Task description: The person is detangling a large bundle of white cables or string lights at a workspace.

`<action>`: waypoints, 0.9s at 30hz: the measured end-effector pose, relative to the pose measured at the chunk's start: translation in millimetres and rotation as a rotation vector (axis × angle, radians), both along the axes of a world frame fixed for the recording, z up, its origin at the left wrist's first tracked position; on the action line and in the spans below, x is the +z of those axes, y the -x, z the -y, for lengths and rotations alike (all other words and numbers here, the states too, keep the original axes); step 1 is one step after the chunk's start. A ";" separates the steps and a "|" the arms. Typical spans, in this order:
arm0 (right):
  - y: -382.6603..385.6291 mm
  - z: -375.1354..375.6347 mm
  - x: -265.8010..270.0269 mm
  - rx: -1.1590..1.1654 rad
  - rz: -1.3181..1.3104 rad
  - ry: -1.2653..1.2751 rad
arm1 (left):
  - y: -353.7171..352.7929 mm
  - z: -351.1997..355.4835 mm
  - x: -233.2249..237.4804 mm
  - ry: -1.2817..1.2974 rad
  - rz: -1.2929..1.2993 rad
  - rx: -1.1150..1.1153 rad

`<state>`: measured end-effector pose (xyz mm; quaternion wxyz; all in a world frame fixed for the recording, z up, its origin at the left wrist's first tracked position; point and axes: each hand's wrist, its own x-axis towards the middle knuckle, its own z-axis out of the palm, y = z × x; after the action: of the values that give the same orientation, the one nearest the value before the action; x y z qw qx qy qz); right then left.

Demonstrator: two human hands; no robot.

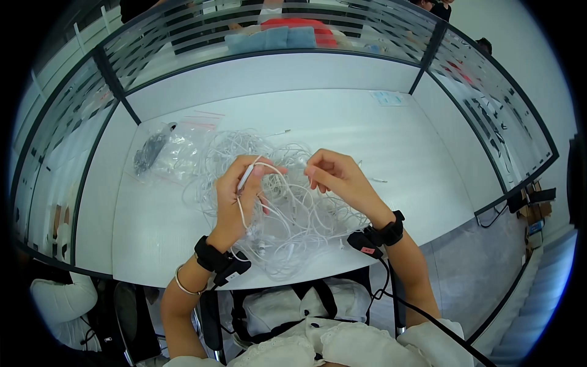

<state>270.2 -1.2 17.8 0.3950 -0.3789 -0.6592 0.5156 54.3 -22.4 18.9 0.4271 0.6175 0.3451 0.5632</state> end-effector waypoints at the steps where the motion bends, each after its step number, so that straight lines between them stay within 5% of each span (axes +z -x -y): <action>1: -0.9 -0.5 1.4 -0.010 -0.042 -0.004 | 0.8 -1.1 -2.3 0.043 -0.008 -0.047; 9: -3.6 -3.5 2.9 -0.063 -0.162 -0.021 | 5.9 -0.5 -0.2 0.144 -0.093 -0.033; 16: -6.1 -2.8 4.1 -0.078 -0.205 0.001 | 5.4 -4.2 -3.2 -0.148 -0.379 -0.038; 27: -3.0 -3.7 -3.5 0.032 -0.038 0.037 | 4.6 -3.4 -4.2 0.075 0.010 0.059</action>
<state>273.2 2.5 14.3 0.3920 -0.3657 -0.6480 0.5410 49.8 -19.0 14.7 0.4350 0.5876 0.3820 0.5653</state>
